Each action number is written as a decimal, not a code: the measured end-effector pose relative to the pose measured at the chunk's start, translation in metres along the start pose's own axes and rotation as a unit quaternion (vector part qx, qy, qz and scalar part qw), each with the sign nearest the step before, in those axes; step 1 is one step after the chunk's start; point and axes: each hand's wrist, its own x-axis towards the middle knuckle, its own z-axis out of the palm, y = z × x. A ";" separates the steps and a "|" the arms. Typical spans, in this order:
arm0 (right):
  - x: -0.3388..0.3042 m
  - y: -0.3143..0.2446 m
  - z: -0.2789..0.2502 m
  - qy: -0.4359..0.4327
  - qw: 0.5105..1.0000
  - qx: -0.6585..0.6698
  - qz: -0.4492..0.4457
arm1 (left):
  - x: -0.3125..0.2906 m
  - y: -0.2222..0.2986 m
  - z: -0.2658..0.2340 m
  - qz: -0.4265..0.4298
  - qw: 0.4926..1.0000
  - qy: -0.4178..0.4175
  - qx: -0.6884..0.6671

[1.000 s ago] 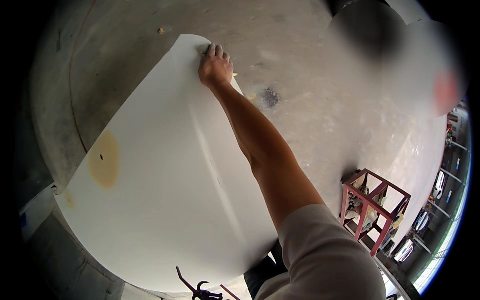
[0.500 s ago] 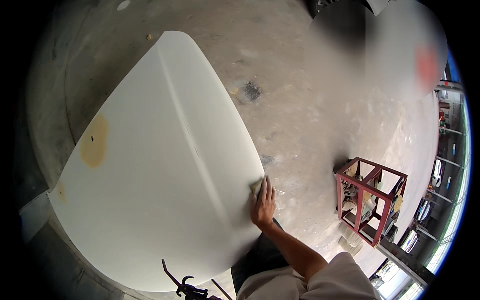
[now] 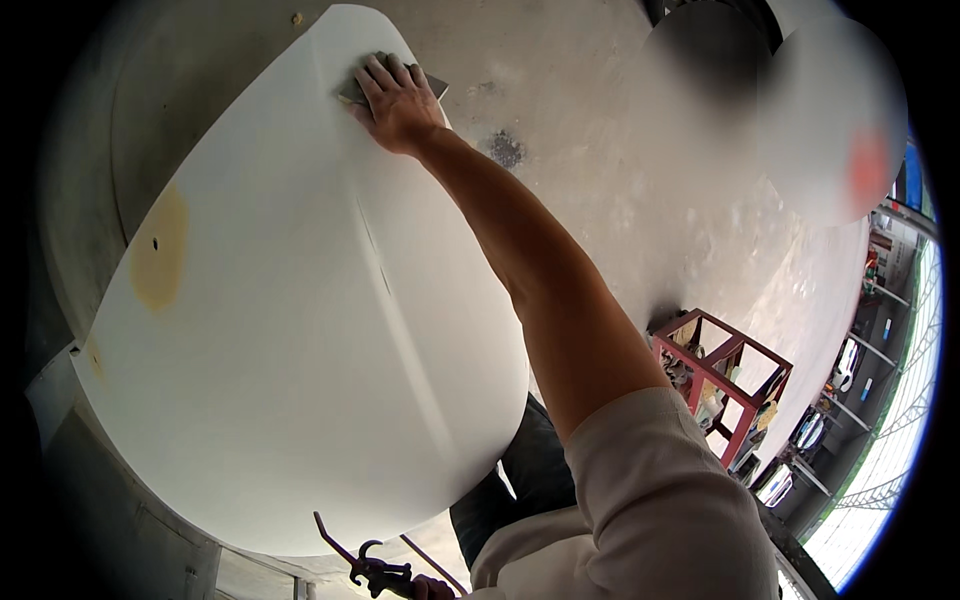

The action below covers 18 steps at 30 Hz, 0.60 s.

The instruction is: The person sands the surface of a white car door and a detached white car hood using a sanding block. They move between the car and the hood, applying consistent pressure to smooth the surfaces in a workshop environment.

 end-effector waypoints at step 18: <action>-0.404 -0.153 -0.135 -0.292 0.952 0.090 -0.033 | 0.030 -0.020 -0.064 0.070 0.994 -0.083 0.025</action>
